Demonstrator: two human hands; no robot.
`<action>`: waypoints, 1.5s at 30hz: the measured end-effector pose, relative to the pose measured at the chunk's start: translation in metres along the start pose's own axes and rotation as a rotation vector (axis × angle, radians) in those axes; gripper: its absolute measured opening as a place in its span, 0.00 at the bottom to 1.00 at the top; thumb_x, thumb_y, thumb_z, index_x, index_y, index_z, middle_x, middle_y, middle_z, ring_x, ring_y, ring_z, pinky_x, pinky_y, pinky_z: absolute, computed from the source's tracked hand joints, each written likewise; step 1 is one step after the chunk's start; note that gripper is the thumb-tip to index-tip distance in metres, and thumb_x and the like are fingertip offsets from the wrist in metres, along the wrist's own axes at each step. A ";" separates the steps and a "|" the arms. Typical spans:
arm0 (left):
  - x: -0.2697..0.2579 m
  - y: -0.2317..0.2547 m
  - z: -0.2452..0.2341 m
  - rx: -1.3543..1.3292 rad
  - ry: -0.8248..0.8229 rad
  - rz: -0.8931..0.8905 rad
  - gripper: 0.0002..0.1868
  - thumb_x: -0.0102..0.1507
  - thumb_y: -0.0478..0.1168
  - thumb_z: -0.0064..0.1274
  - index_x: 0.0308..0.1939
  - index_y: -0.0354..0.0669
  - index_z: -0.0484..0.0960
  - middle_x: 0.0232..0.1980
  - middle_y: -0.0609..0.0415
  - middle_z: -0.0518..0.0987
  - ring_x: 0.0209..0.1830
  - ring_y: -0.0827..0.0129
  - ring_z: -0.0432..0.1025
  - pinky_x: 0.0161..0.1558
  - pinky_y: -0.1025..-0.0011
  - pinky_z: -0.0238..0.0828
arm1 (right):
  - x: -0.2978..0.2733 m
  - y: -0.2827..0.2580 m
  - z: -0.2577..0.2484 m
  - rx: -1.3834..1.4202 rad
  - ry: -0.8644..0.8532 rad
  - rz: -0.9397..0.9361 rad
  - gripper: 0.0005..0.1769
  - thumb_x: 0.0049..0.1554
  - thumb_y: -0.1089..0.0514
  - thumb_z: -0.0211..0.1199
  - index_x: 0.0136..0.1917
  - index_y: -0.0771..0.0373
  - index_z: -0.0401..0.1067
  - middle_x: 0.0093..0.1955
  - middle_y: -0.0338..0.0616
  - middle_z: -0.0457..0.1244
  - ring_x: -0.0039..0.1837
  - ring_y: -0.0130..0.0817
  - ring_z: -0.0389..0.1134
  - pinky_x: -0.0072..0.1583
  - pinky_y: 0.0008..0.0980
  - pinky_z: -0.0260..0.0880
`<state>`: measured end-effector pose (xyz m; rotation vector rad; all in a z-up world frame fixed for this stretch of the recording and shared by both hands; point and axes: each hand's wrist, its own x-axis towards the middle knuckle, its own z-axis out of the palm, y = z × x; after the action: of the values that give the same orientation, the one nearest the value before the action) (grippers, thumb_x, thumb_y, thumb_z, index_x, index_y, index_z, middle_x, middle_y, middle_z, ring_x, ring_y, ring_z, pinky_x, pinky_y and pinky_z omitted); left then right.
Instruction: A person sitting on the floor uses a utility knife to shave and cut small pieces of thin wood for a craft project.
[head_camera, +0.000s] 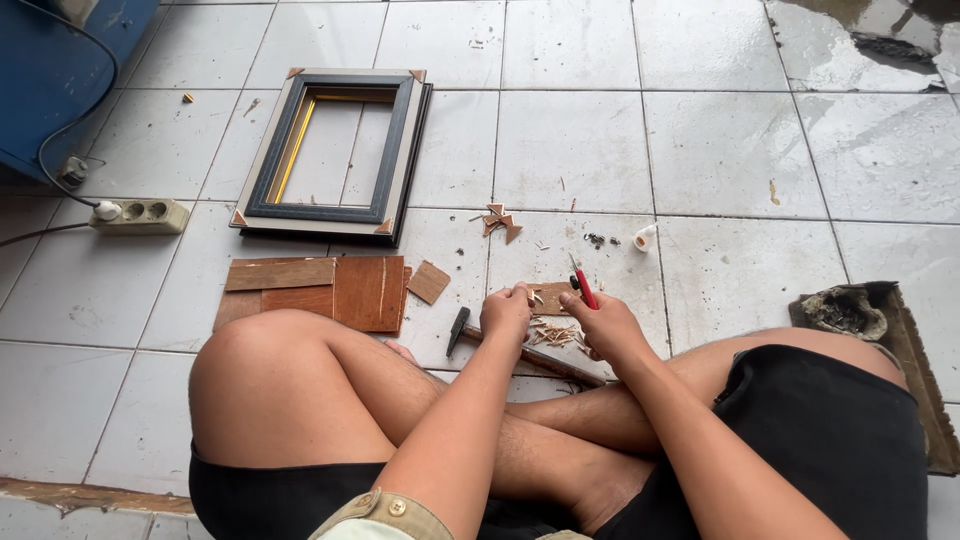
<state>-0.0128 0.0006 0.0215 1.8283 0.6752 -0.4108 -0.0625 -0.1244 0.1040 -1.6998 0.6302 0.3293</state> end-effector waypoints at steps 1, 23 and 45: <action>-0.003 0.003 0.000 -0.003 -0.003 0.007 0.16 0.55 0.49 0.41 0.21 0.47 0.79 0.16 0.56 0.73 0.15 0.66 0.69 0.17 0.76 0.69 | 0.000 -0.001 -0.001 0.000 0.005 -0.006 0.17 0.48 0.48 0.61 0.32 0.64 0.64 0.20 0.40 0.47 0.21 0.25 0.49 0.23 0.24 0.52; -0.064 0.027 -0.024 -0.209 -0.399 0.088 0.08 0.59 0.41 0.43 0.39 0.43 0.71 0.33 0.53 0.78 0.27 0.76 0.73 0.23 0.85 0.71 | -0.016 -0.012 -0.002 0.211 -0.068 0.086 0.10 0.51 0.53 0.55 0.33 0.58 0.60 0.23 0.31 0.43 0.25 0.21 0.47 0.26 0.19 0.49; -0.022 0.016 -0.019 -0.296 -0.059 -0.127 0.13 0.56 0.47 0.49 0.29 0.40 0.73 0.21 0.56 0.73 0.14 0.75 0.70 0.12 0.82 0.66 | 0.005 0.010 0.012 -0.603 -0.119 -0.064 0.21 0.50 0.43 0.52 0.49 0.58 0.69 0.42 0.57 0.63 0.52 0.53 0.63 0.54 0.42 0.61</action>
<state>-0.0206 0.0087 0.0519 1.4936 0.7707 -0.4226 -0.0624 -0.1156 0.0905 -2.2478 0.4049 0.6143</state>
